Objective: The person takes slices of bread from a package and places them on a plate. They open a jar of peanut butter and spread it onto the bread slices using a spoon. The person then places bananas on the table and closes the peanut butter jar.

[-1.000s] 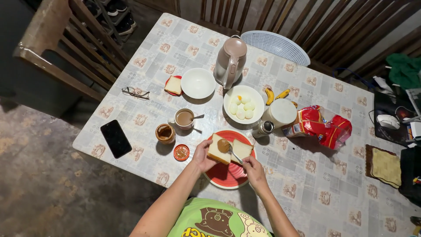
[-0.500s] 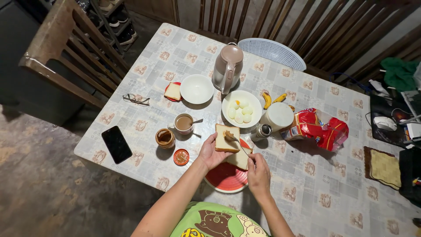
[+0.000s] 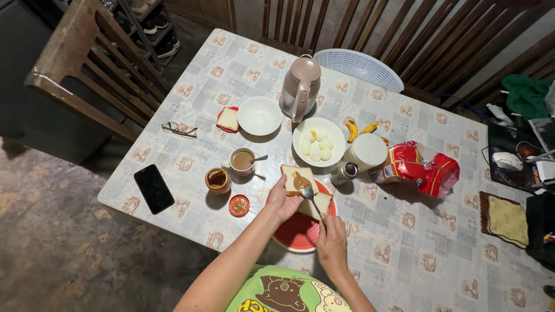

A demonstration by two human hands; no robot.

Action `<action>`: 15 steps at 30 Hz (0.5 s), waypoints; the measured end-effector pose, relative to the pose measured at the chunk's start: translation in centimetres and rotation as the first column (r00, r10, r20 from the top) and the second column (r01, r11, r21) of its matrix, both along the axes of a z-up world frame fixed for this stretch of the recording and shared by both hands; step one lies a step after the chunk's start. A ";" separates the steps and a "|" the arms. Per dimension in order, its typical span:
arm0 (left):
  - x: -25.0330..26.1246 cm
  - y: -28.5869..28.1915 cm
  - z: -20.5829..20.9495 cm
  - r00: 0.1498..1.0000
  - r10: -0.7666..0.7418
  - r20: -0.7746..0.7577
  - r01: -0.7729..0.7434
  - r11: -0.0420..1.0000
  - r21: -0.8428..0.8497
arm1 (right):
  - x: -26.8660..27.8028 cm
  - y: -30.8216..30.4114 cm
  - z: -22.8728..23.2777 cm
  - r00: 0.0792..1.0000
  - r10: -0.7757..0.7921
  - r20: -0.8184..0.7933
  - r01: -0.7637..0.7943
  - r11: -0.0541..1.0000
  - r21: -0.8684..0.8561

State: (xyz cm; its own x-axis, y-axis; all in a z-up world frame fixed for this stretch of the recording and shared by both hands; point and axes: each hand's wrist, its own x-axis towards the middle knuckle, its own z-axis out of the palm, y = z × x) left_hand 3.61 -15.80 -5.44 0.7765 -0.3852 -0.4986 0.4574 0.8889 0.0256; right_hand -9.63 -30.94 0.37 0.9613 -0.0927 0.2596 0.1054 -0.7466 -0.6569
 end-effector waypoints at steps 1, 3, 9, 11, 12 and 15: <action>0.2 0.0 -0.1 1.000 0.000 0.007 0.000 1.000 -0.008 | 0.0 -0.1 0.1 1.000 0.001 0.004 -0.001 1.000 -0.012; 0.4 0.0 -0.2 1.000 0.006 0.017 -0.006 1.000 -0.022 | -0.3 -0.4 0.5 1.000 -0.002 -0.018 0.002 1.000 -0.025; 0.7 0.4 -0.1 0.998 -0.023 0.059 0.024 1.000 -0.011 | -1.5 -1.5 2.8 0.997 -0.032 -0.063 0.036 0.997 0.071; 0.8 0.6 0.2 0.992 -0.074 0.100 0.074 0.997 0.009 | -1.4 -2.2 3.4 0.994 -0.051 -0.093 0.064 0.988 0.141; 0.6 0.7 0.4 0.989 -0.095 0.112 0.096 0.995 0.003 | -1.1 -2.7 3.7 0.993 -0.059 -0.104 0.076 0.983 0.168; 0.2 0.7 1.5 0.973 -0.163 0.164 0.169 0.985 -0.023 | 0.4 -4.5 4.1 0.989 -0.080 -0.121 0.097 0.985 0.140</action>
State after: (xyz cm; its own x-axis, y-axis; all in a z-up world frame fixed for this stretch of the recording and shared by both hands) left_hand 3.84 -15.10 -3.99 0.7690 -0.5310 -0.3559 0.5911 0.8027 0.0796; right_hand -9.28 -35.47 4.48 0.9702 -0.2071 0.1256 -0.0390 -0.6454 -0.7629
